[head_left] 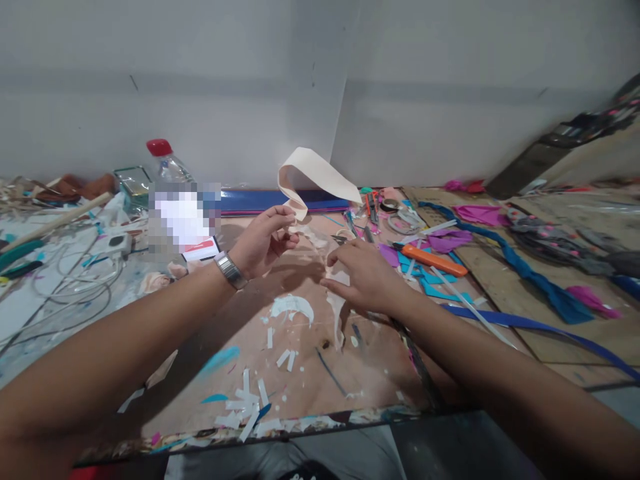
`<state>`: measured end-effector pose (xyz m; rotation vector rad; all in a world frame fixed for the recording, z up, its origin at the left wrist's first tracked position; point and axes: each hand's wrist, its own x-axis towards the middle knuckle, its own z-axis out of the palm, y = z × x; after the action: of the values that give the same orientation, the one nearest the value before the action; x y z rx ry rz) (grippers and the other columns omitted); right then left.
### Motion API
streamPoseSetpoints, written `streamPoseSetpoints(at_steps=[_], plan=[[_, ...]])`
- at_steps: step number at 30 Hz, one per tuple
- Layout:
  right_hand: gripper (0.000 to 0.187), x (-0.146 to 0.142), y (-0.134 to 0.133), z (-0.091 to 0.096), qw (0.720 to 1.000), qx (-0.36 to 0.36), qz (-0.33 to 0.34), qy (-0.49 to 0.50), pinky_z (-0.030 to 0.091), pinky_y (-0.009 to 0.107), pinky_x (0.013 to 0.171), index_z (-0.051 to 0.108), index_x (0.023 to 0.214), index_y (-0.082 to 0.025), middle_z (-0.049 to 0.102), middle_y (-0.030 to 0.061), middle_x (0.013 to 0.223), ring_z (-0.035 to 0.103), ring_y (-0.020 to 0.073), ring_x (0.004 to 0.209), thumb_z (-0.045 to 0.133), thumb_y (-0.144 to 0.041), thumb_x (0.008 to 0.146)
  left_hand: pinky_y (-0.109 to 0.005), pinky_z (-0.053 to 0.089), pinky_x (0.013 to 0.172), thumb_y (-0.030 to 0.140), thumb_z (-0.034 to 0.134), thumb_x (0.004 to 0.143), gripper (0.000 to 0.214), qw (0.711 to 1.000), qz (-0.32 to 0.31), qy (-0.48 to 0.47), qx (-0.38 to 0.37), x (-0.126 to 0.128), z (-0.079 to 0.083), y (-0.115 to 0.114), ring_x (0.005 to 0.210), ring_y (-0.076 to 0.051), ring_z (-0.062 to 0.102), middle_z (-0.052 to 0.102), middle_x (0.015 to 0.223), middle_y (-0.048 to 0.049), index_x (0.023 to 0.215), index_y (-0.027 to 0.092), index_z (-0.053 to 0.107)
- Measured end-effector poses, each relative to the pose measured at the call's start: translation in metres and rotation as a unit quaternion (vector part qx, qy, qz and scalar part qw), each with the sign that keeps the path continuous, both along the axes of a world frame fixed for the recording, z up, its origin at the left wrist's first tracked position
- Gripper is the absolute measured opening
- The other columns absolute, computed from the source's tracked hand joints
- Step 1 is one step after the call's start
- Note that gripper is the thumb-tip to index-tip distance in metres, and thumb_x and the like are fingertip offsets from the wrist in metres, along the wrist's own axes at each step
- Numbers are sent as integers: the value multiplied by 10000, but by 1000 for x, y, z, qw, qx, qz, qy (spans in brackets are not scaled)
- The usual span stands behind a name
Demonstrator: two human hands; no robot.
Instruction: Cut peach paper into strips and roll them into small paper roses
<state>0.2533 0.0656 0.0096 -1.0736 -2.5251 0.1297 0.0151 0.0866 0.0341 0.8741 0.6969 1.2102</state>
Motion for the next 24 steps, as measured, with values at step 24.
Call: streamPoseSetpoints(at_steps=[24], plan=[[237,4,9,-9,992,-34,-89,-89,427,397,896,626,1067,-205,709,91,1073,623,302,1051,649,-237,833,-123,514,523,181,718,773,222,996,59,-57,31,1,8,-4,601,-77,687,612,669,62,911,189,545]])
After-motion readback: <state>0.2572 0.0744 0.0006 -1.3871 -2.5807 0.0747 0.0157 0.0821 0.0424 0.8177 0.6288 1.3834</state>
